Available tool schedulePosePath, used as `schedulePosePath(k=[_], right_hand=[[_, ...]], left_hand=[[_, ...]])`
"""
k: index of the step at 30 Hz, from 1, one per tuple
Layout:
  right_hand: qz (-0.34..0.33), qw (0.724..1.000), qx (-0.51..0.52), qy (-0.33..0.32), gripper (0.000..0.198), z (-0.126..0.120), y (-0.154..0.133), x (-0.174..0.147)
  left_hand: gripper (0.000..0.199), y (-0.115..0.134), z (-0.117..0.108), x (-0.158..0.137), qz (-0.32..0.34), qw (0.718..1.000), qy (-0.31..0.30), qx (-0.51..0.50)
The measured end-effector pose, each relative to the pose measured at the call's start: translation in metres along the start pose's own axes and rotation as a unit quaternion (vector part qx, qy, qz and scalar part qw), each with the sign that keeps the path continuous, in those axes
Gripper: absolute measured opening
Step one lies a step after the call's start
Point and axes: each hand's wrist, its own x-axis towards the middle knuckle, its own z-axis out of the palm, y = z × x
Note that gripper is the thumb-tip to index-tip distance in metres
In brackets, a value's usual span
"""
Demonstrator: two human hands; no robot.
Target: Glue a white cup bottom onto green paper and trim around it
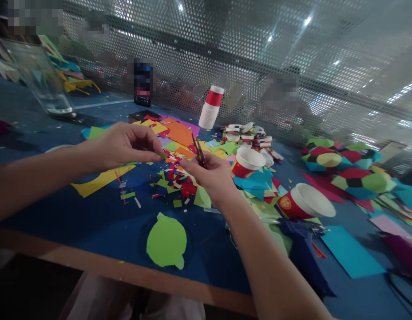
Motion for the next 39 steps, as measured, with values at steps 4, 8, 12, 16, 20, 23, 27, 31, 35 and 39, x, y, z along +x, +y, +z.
schedulePosePath(k=[4, 8, 12, 16, 20, 23, 27, 31, 35, 39], right_hand=[[-0.042, 0.998, -0.027, 0.04, 0.025, 0.007, 0.0, -0.001], [-0.038, 0.994, -0.103, 0.002, 0.025, 0.013, 0.003, -0.004], [-0.044, 0.988, -0.15, -0.007, 0.024, 0.017, 0.007, -0.004], [-0.055, 0.983, -0.174, -0.009, 0.021, 0.019, 0.008, -0.003], [-0.072, 0.977, -0.2, 0.004, 0.019, 0.02, 0.008, -0.003], [-0.089, 0.973, -0.21, 0.013, 0.018, 0.023, 0.007, -0.006], [-0.113, 0.971, -0.21, 0.007, 0.014, 0.026, 0.004, -0.008], [-0.087, 0.987, -0.132, 0.016, 0.013, 0.025, 0.005, -0.006], [-0.026, 0.999, 0.017, 0.029, 0.02, 0.023, 0.004, -0.007], [0.005, 0.998, 0.066, -0.001, 0.025, 0.025, 0.0, -0.012]], left_hand=[[0.012, -0.001, 0.005, -0.002, -0.009, 0.999, -0.029, 0.021], [0.016, -0.006, 0.009, -0.003, -0.036, 0.999, -0.036, 0.013], [0.022, -0.012, 0.011, -0.004, -0.075, 0.996, -0.051, -0.005], [0.026, -0.011, 0.014, -0.005, -0.092, 0.994, -0.06, -0.023], [0.023, -0.006, 0.018, -0.006, -0.118, 0.988, -0.053, -0.081], [0.02, -0.004, 0.019, -0.006, -0.116, 0.989, -0.048, -0.084], [0.018, -0.005, 0.018, -0.008, -0.028, 0.999, -0.032, 0.002], [0.013, -0.002, 0.018, -0.012, 0.06, 0.993, 0.009, 0.103], [0.02, 0.002, 0.018, -0.015, 0.112, 0.987, 0.01, 0.116], [0.014, 0.005, 0.02, -0.017, 0.139, 0.982, 0.03, 0.127]])
